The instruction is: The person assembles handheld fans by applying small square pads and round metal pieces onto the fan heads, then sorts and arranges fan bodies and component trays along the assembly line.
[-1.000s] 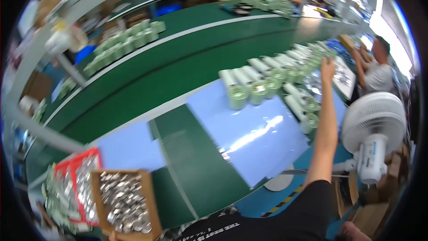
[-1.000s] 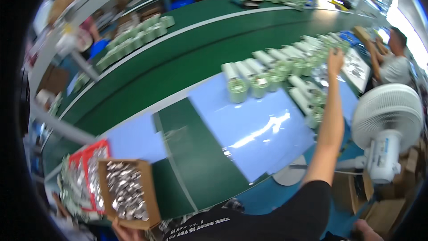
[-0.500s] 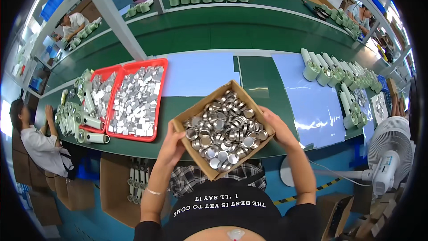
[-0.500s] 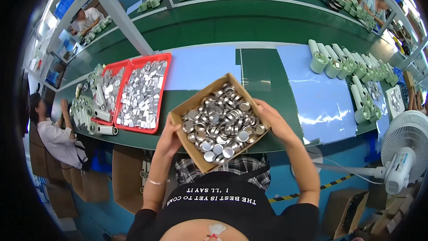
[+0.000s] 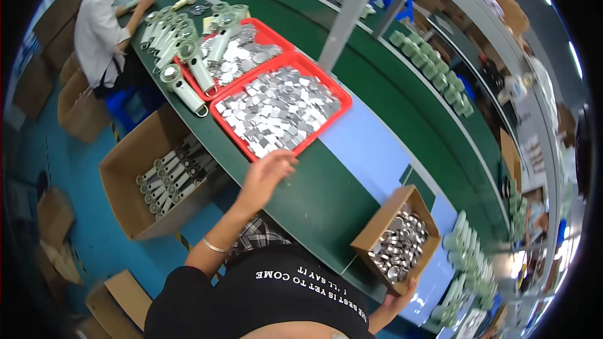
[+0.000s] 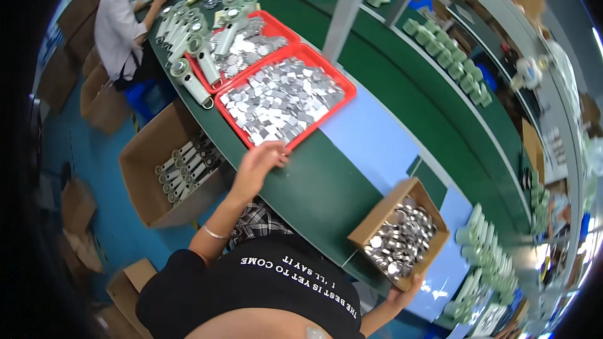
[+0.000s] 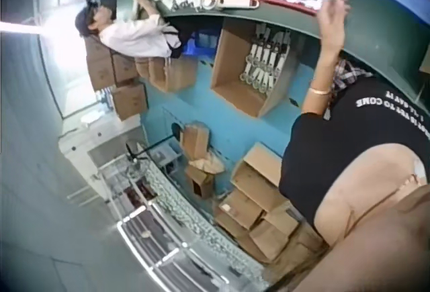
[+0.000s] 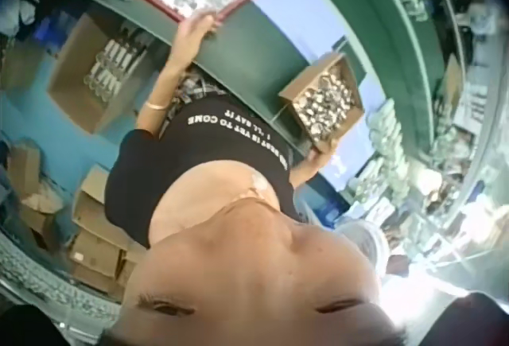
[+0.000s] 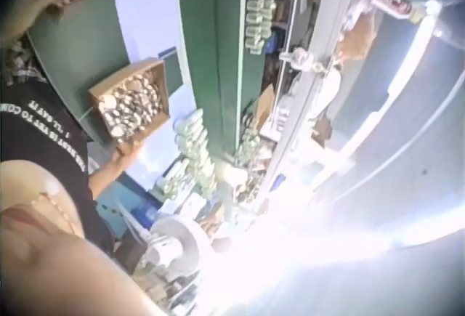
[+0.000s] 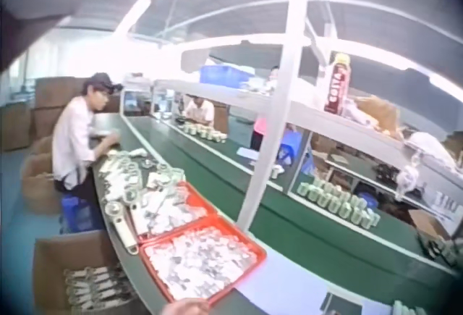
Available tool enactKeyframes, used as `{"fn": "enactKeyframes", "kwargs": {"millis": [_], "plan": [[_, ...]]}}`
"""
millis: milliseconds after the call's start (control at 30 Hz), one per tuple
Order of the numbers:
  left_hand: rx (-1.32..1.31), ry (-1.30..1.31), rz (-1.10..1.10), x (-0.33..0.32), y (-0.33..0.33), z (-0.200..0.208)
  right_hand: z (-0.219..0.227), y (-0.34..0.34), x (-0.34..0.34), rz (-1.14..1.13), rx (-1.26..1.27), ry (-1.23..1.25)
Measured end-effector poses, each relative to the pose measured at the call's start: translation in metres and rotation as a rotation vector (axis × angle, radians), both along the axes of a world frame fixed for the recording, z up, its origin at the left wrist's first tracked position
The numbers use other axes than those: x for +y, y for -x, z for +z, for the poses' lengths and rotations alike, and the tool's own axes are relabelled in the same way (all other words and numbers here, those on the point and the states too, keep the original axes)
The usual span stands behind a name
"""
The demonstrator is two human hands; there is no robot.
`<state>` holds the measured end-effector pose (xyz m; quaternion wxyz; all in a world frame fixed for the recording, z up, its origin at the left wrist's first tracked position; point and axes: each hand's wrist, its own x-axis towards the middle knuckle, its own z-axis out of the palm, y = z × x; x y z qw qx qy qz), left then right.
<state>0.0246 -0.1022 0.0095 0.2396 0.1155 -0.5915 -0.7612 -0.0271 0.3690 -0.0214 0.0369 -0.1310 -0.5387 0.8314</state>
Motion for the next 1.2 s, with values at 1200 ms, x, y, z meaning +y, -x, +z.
{"fn": "enactKeyframes", "kwargs": {"millis": [1200], "plan": [[-0.664,1.177,0.854,-0.306,0.124,0.019,0.069,0.107,-0.324,0.447,0.78,-1.175]]}}
